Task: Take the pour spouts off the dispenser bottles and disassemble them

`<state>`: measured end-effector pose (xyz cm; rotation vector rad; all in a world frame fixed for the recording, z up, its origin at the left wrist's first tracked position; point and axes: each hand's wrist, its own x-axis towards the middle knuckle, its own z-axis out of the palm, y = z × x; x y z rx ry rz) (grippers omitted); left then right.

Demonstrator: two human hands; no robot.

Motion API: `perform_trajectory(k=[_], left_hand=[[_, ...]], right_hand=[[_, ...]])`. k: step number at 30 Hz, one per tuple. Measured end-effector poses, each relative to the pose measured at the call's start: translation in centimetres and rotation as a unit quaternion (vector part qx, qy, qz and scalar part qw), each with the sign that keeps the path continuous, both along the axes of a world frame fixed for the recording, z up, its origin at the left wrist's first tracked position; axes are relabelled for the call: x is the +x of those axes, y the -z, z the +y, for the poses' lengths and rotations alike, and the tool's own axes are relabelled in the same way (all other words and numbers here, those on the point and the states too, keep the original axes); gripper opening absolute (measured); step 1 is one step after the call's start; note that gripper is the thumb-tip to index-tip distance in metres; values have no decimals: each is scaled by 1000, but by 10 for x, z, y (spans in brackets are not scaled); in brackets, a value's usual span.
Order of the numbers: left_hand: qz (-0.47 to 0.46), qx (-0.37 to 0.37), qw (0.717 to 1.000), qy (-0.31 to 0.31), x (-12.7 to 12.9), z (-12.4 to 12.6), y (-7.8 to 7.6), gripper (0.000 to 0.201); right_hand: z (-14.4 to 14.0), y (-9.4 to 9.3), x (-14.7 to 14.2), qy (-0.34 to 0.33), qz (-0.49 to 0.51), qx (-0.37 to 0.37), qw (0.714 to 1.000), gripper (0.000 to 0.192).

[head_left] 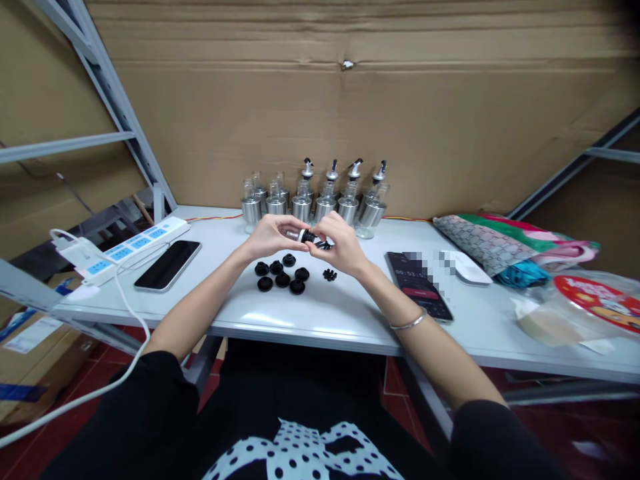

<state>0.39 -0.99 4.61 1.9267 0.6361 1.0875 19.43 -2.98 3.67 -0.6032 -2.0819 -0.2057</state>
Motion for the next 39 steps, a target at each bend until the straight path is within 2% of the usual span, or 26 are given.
perform_trajectory(k=[4, 9, 12, 15, 17, 19, 21, 24, 27, 29, 31, 34, 37, 39], left_hand=[[22, -30, 999, -3, -2, 2, -2, 48], [45, -60, 997, 2, -6, 8, -2, 47], [49, -64, 997, 2, -6, 11, 2, 49], [18, -55, 998, -1, -2, 14, 8, 52], [-13, -7, 1000, -27, 1, 14, 12, 52], [-31, 80, 994, -63, 4, 14, 16, 48], [-20, 180, 980, -83, 7, 11, 18, 42], [12, 293, 953, -78, 11, 7, 21, 31], [34, 335, 939, -73, 11, 6, 21, 27], [57, 327, 940, -74, 8, 8, 20, 27], [75, 304, 947, -70, 5, 11, 18, 29], [86, 265, 959, -60, -1, 13, 12, 32], [89, 229, 968, -59, -4, 13, 7, 34], [84, 204, 974, -58, -5, 12, 4, 35]], right_hand=[[0, 1, 1, 27, -58, 31, 998, 14], [-6, -4, 0, 79, -165, 72, 980, 15], [-8, -5, 1, 84, -163, 59, 981, 14], [-5, -2, 5, 75, -89, -58, 991, 5], [-1, -1, 9, 41, -8, -187, 981, 21], [2, 0, 11, -2, 84, -313, 946, 29], [3, -2, 10, -34, 162, -399, 902, 30], [0, -2, 5, -59, 207, -473, 855, 31], [0, 2, -1, -105, 212, -500, 833, 33], [2, 7, -3, -140, 218, -484, 836, 33], [4, 11, -6, -144, 217, -449, 855, 32], [3, 12, -9, -102, 188, -378, 901, 24], [-2, 9, -10, -50, 116, -285, 950, 15], [-4, 8, -10, -31, 72, -220, 972, 11]])
